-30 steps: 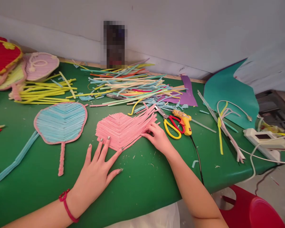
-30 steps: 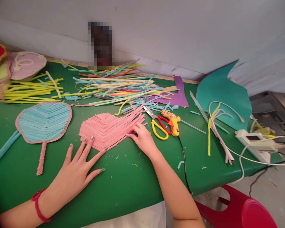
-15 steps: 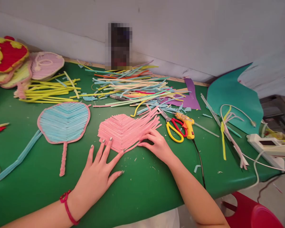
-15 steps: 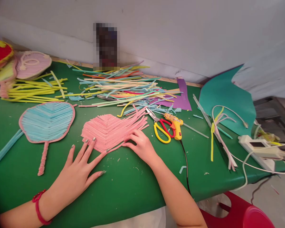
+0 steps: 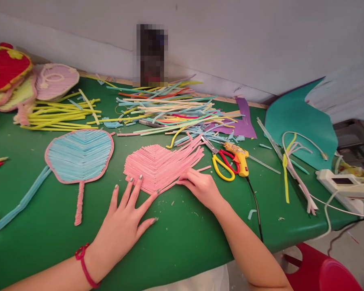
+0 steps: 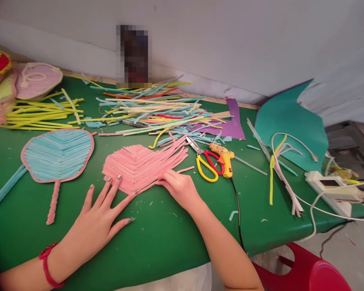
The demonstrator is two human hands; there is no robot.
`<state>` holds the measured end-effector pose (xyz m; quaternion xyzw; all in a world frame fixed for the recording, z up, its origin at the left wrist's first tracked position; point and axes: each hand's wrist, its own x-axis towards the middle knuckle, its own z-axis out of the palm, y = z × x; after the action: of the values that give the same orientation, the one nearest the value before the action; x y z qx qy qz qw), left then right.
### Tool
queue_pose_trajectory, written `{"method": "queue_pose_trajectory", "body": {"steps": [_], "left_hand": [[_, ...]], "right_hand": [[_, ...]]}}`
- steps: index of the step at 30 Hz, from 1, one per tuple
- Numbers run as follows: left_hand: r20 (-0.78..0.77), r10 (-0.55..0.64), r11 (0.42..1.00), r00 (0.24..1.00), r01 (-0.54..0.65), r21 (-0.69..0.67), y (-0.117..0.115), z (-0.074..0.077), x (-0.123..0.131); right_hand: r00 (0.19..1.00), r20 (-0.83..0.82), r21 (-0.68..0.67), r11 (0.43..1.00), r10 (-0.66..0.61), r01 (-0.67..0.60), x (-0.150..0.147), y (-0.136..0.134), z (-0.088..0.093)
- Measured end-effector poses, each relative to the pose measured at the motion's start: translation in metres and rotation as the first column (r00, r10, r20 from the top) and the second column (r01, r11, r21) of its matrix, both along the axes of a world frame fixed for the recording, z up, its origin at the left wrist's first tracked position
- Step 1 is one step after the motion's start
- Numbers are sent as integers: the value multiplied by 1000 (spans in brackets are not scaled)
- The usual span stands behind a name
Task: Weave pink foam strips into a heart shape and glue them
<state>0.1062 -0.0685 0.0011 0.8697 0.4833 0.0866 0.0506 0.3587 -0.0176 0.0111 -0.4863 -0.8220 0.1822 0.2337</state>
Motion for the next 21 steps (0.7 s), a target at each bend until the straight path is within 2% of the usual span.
{"method": "queue_pose_trajectory", "body": {"steps": [6,21], "left_hand": [[-8,3,1000,1000,-3,-12,0,2,1],[-8,-7,1000,1000,7,-15,-1,-1,0]], "right_hand": [[998,-42,-77,996,-42,38,-1,1,-3],[994,-69,-130,988,-86,77,-1,2,-5]]}}
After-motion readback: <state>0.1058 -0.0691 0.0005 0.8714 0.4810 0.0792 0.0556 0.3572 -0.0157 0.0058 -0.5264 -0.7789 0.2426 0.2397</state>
